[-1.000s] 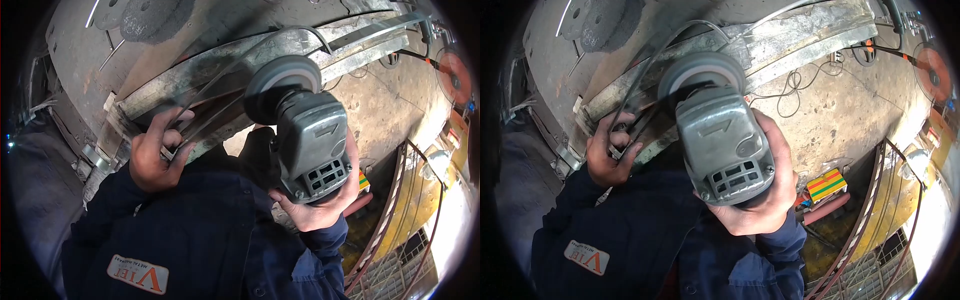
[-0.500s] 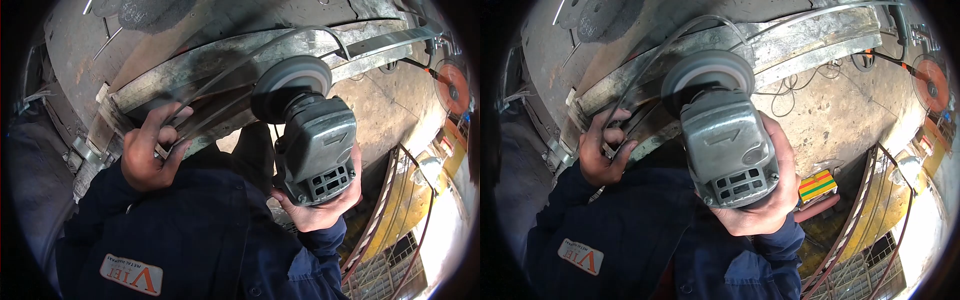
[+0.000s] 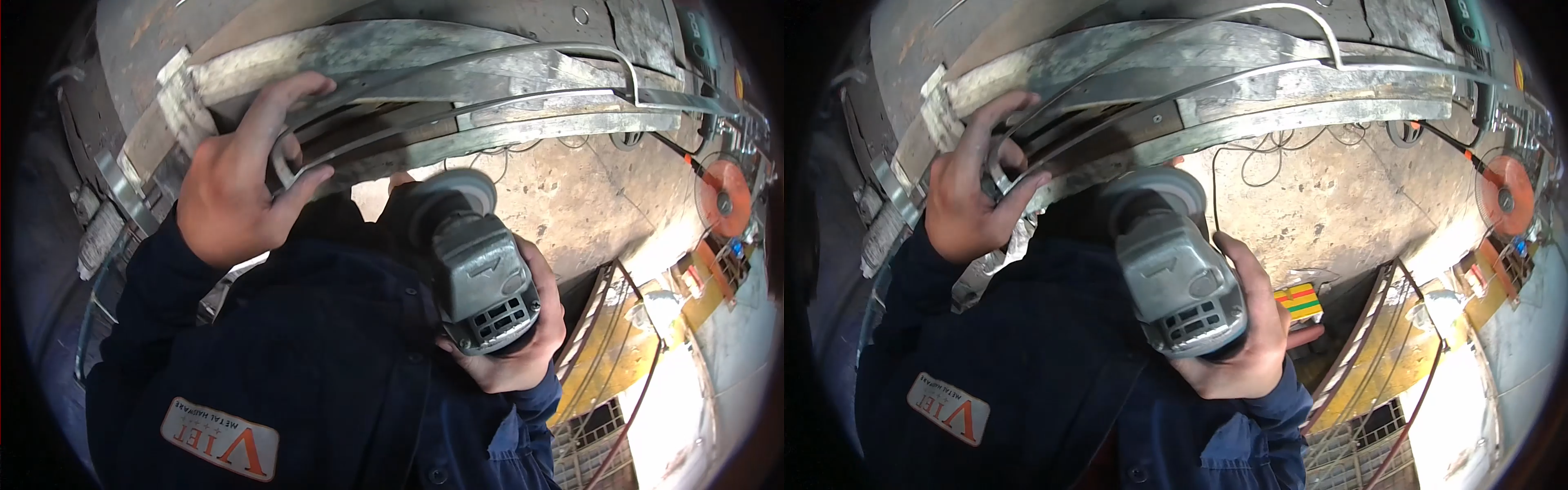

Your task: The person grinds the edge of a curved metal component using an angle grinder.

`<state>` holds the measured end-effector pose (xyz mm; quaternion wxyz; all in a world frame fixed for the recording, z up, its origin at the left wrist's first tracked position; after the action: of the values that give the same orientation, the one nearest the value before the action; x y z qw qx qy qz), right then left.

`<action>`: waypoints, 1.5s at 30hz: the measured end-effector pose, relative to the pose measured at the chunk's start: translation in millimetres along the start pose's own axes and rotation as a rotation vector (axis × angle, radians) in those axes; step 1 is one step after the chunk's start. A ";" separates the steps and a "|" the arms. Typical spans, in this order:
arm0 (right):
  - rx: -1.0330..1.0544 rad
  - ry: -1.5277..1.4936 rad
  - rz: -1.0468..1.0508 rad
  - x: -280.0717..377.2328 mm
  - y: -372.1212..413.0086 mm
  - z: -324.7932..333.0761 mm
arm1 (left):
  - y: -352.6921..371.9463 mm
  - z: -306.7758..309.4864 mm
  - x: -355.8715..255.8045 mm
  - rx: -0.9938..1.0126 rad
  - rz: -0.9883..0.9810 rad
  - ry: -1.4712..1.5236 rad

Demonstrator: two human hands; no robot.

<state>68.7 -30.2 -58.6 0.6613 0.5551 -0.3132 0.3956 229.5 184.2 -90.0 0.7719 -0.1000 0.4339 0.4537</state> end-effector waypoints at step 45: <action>0.303 0.692 0.271 112.5 -62.0 -49.4 | 92.3 -58.3 -18.9 -1.035 0.214 0.037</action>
<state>176.6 33.7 -2.1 0.5802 0.4342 -0.0803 0.6844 119.0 193.2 -88.8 0.5631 -0.4311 0.1742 0.6832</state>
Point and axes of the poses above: each hand's wrist, its own y-axis away from the middle knuckle, its own z-axis out of the back of the hand, x = y × z, the point moved 7 cm from there along -y, towards the middle knuckle
